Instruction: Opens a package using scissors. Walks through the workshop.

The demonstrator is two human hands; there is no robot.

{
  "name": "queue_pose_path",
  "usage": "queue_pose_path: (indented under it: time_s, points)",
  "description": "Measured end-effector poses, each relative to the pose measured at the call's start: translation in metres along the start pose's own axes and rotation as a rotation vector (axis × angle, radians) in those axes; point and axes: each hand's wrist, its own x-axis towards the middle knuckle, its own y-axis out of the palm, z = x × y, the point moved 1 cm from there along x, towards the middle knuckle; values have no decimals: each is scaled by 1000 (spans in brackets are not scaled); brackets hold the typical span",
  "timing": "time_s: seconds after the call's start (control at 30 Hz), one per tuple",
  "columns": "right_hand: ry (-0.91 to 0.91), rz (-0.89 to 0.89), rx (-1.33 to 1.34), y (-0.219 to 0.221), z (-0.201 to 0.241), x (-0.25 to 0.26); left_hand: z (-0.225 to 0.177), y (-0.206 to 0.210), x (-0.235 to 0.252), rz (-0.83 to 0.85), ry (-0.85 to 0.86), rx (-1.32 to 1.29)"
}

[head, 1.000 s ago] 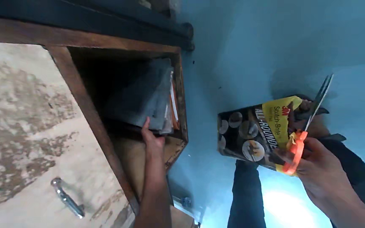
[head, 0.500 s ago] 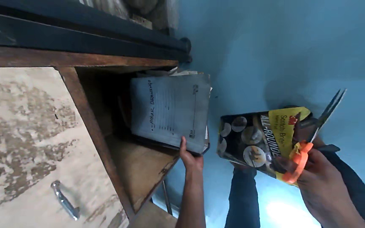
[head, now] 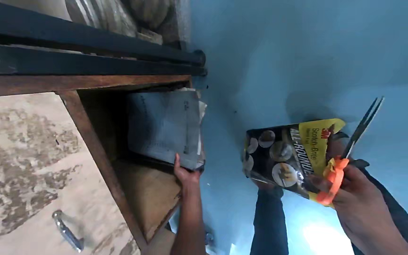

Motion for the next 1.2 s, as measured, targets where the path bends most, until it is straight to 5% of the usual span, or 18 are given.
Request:
queue_pose_path:
  time_s: [0.13, 0.3, 0.4, 0.57, 0.97, 1.13, 1.2]
  points:
    - [26, -1, 37, 3, 2, -2, -32, 9, 50, -26, 69, 94]
    - [27, 32, 36, 14, 6, -7, -53, 15, 27, -293, 219, 846]
    - [20, 36, 36, 17, 9, -5, -43, 19, 10, -110, 543, 1327]
    - [39, 24, 3, 14, 8, -5, -19, 27, 36, -119, 538, 1708]
    - [25, 61, 96, 13, 14, -7, -65, 28, 89, -170, 436, 1768]
    - [2, 125, 234, 14, 15, -7, -44, 33, -24, -23, 474, 1417]
    - [-5, 160, 258, 14, 17, -6, -11, 30, -69, 76, 257, 1132]
